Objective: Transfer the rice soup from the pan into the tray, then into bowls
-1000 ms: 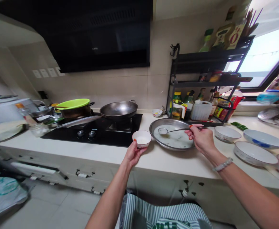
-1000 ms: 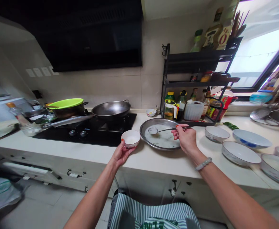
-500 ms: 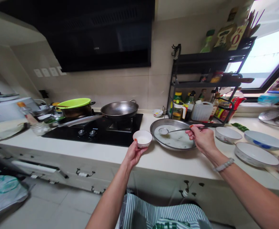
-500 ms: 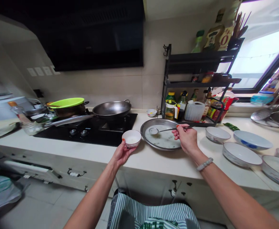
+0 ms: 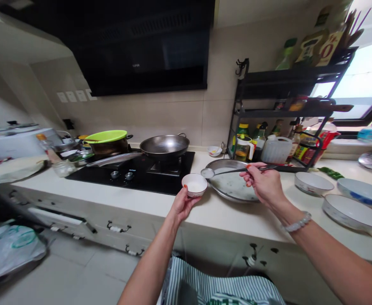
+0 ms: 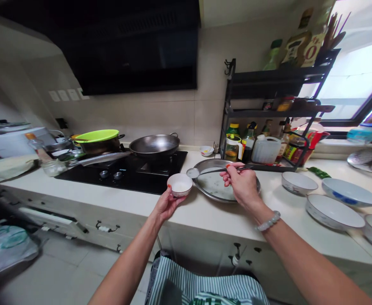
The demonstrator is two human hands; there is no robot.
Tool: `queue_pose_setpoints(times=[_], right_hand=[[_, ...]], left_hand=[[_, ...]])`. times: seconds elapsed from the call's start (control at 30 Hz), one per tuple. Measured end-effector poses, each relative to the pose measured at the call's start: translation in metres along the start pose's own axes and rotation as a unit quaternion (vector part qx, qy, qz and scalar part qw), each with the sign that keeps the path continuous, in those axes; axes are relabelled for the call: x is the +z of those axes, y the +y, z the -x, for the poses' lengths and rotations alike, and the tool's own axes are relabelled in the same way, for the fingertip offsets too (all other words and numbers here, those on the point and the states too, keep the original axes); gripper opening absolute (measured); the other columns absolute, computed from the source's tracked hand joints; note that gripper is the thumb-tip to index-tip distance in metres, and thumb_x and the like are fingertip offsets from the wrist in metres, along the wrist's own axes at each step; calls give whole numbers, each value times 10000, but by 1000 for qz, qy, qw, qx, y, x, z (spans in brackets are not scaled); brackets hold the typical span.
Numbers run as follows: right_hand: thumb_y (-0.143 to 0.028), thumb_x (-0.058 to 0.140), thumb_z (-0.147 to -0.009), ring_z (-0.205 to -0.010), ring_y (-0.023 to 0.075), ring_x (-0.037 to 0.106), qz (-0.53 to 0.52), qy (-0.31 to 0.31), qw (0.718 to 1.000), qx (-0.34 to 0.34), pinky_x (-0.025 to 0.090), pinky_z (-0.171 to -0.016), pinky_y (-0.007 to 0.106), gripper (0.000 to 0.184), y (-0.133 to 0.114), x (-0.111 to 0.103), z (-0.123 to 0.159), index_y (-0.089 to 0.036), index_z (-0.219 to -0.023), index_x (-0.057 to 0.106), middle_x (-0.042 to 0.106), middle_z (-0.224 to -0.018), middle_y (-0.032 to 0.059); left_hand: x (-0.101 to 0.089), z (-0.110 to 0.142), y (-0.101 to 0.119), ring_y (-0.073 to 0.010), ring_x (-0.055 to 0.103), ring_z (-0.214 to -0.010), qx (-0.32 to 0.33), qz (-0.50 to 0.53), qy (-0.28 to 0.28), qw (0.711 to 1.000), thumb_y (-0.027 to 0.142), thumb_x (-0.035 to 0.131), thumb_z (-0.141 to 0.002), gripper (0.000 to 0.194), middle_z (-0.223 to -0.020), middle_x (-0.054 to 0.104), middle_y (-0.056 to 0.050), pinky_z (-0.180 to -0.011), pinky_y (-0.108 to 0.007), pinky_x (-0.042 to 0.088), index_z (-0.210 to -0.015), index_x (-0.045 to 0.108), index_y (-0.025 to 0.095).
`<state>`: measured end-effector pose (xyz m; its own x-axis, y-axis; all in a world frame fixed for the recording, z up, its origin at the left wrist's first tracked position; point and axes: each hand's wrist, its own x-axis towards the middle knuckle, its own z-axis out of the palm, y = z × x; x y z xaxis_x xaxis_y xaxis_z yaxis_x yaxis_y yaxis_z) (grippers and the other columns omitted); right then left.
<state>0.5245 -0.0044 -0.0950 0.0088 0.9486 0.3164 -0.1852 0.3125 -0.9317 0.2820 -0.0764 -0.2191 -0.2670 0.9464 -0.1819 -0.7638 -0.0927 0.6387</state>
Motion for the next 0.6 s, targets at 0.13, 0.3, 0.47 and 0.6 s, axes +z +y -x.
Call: queue_pose_setpoints(times=[0.13,0.3,0.47,0.6], right_hand=[[-458,828,-666,-436,135,583,-11,-32,999,7,444,-337,211,372,3,19,11,-188,-799,611,679,-577,56],[-561,770,-742,-411,140,577,45,-106,993,-22,473,-360,239,420,13,28,31,-188,-870,627,657,-564,18],[-484,652,-882,-463,145,595,127,-202,959,-151,534,-442,278,287,25,17,50,-221,-983,707,670,-643,12],[-336,604,-908,-586,183,648,177,-278,900,-285,605,-612,344,186,28,7,58,-260,-989,753,689,-695,34]], left_hand=[[-3,-4,-1,-312,686,-1148,-4,-3,-5,1000,310,630,-974,373,-1321,665,-203,-986,-503,583,-1280,613,98],[-7,-7,-3,-340,673,-1176,-7,2,-20,1000,333,678,-944,409,-1315,657,-226,-986,-515,579,-1262,622,81],[-9,-8,-4,-334,677,-1162,-5,4,-25,1000,340,701,-928,393,-1301,660,-215,-987,-512,578,-1222,642,86],[-11,-9,-5,-328,684,-1147,0,9,-26,1000,346,732,-905,417,-1270,680,-205,-995,-538,568,-1229,643,100]])
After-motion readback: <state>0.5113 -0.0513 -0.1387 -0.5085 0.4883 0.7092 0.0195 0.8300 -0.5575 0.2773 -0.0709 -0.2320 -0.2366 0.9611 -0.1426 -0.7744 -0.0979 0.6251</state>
